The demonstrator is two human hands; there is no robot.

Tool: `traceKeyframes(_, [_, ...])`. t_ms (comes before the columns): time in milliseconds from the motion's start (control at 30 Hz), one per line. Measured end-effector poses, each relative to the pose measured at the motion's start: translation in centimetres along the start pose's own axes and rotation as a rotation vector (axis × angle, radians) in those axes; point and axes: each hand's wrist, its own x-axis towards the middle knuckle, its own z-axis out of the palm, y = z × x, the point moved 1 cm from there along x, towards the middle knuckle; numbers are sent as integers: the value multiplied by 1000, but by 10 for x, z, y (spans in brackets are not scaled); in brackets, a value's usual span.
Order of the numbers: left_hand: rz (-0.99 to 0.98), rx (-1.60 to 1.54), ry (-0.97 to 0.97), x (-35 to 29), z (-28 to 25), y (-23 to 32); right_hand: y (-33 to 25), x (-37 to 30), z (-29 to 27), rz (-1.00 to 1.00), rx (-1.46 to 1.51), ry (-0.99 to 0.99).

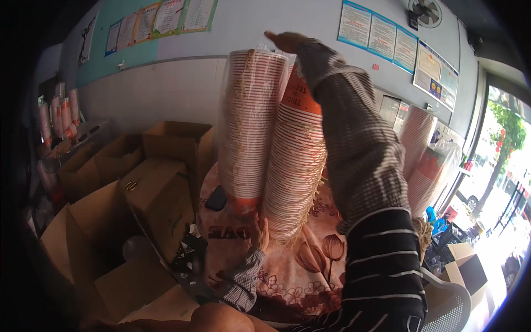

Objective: Organizing and packaging stacks of paper cups by tying them with string and placing them in boxes.

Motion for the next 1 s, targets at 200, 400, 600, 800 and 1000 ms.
traceKeyframes(200, [9,154,26,5,-19,-31,-32,-35,15,77,134,-318])
traceKeyframes(400, [26,216,54,0,-23,-30,-9,19,32,-140,59,-320])
traceKeyframes(600, [-55,122,45,-1,-36,-14,27,61,76,403,906,-2030])
traceKeyframes(800, [-97,136,-15,-3,-29,-13,27,33,70,366,831,-1958])
traceKeyframes(1000, [-74,91,-4,-2,6,-27,26,24,37,275,539,-1465])
